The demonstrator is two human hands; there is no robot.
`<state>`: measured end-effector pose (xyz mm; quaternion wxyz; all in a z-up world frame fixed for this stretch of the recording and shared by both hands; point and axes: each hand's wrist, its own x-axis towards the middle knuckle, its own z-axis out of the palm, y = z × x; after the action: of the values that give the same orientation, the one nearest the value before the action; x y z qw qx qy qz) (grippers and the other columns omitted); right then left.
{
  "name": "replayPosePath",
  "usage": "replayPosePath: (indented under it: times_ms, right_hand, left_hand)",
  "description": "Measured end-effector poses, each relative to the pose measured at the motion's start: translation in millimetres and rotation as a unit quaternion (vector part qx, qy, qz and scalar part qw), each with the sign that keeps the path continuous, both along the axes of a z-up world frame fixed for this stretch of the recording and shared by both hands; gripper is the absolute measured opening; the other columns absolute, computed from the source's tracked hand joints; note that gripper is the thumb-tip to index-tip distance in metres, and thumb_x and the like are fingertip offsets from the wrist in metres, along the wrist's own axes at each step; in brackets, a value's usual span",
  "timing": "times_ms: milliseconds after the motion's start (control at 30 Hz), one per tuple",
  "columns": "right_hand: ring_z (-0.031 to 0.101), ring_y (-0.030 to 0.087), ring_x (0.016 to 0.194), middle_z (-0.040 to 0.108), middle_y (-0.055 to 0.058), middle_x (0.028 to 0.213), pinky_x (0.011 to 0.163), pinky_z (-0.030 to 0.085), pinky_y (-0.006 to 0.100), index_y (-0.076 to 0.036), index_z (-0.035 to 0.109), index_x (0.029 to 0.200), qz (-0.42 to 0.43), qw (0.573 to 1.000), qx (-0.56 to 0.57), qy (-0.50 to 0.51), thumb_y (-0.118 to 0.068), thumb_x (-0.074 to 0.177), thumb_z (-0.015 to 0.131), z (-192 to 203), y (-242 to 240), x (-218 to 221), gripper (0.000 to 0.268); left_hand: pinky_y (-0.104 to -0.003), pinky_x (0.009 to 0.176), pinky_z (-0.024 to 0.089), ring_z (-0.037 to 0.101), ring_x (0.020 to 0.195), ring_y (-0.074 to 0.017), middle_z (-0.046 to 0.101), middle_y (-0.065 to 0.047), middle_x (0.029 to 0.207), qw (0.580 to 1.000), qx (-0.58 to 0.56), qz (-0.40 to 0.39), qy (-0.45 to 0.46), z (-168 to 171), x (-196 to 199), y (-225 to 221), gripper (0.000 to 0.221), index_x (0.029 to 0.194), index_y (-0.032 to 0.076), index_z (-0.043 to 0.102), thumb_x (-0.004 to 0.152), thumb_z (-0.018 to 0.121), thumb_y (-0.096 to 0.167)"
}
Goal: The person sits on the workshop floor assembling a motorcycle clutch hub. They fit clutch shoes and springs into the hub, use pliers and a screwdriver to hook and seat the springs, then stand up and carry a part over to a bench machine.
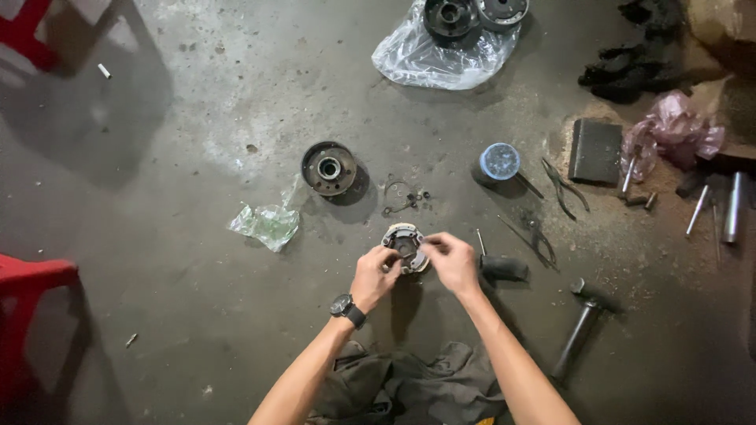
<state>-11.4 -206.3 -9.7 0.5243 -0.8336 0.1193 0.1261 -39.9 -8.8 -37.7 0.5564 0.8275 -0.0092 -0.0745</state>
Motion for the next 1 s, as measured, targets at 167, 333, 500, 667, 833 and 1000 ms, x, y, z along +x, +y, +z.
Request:
replayPosePath:
  times_ms: [167, 333, 500, 667, 833, 1000]
  right_hand:
    - [0.075, 0.018, 0.076, 0.077, 0.011, 0.091, 0.069, 0.061, 0.033, 0.000, 0.062, 0.130, -0.005, 0.988, -0.040, 0.149, -0.014, 0.091, 0.070, 9.8, -10.4, 5.8, 0.042]
    - [0.075, 0.017, 0.081, 0.077, 0.015, 0.094, 0.068, 0.062, 0.032, -0.001, 0.056, 0.136, -0.020, 0.987, 0.100, 0.123, -0.012, 0.091, 0.068, -26.0, -22.9, -2.7, 0.048]
    - [0.075, 0.016, 0.085, 0.078, 0.014, 0.104, 0.071, 0.061, 0.032, 0.000, 0.063, 0.131, -0.007, 0.986, 0.118, 0.119, -0.016, 0.095, 0.068, -61.6, -33.7, -10.2, 0.041]
    - [0.074, 0.032, 0.087, 0.075, 0.018, 0.104, 0.074, 0.058, 0.042, -0.002, 0.064, 0.122, 0.082, 0.985, -0.154, 0.000, -0.030, 0.081, 0.082, -30.2, -1.5, -12.2, 0.053]
    - [0.068, 0.044, 0.088, 0.070, 0.023, 0.103, 0.070, 0.054, 0.051, 0.001, 0.062, 0.116, 0.125, 0.958, -0.253, -0.044, -0.035, 0.073, 0.086, -10.8, 8.1, -6.4, 0.061]
    - [0.076, 0.026, 0.082, 0.076, 0.014, 0.099, 0.072, 0.061, 0.037, -0.005, 0.074, 0.108, -0.002, 0.991, -0.132, -0.017, -0.032, 0.089, 0.072, -15.0, -47.8, 0.6, 0.033]
  left_hand:
    - [-0.042, 0.081, 0.048, 0.059, 0.095, -0.0310, 0.064, -0.010, 0.097, 0.979, 0.127, -0.083, -0.136, 0.4, -2.8, 13.2, 0.018, 0.097, 0.008, 0.073, 0.079, 0.077, 0.011]
    - [-0.042, 0.081, 0.044, 0.056, 0.096, -0.0298, 0.062, -0.008, 0.099, 0.966, 0.171, -0.118, -0.155, -12.8, -3.7, 7.5, 0.018, 0.098, 0.010, 0.072, 0.080, 0.075, 0.013]
    - [-0.043, 0.078, 0.043, 0.055, 0.094, -0.0297, 0.058, -0.009, 0.094, 0.954, 0.212, -0.133, -0.165, -11.6, 0.2, 2.8, 0.013, 0.092, 0.010, 0.068, 0.081, 0.074, 0.014]
    - [-0.043, 0.079, 0.044, 0.056, 0.095, -0.0298, 0.058, -0.009, 0.095, 0.947, 0.232, -0.155, -0.159, -21.2, -1.1, 3.7, 0.016, 0.094, 0.010, 0.068, 0.079, 0.073, 0.013]
    - [-0.042, 0.091, 0.047, 0.057, 0.108, -0.0295, 0.062, -0.007, 0.110, 0.961, 0.207, -0.132, -0.125, -9.0, 3.3, 14.9, 0.025, 0.114, 0.013, 0.071, 0.089, 0.072, 0.014]
    - [-0.052, 0.111, 0.033, 0.033, 0.142, -0.0401, 0.032, -0.021, 0.155, 0.936, 0.268, -0.220, -0.065, 35.8, 30.4, 29.7, 0.116, 0.151, 0.004, 0.031, 0.058, 0.093, 0.036]
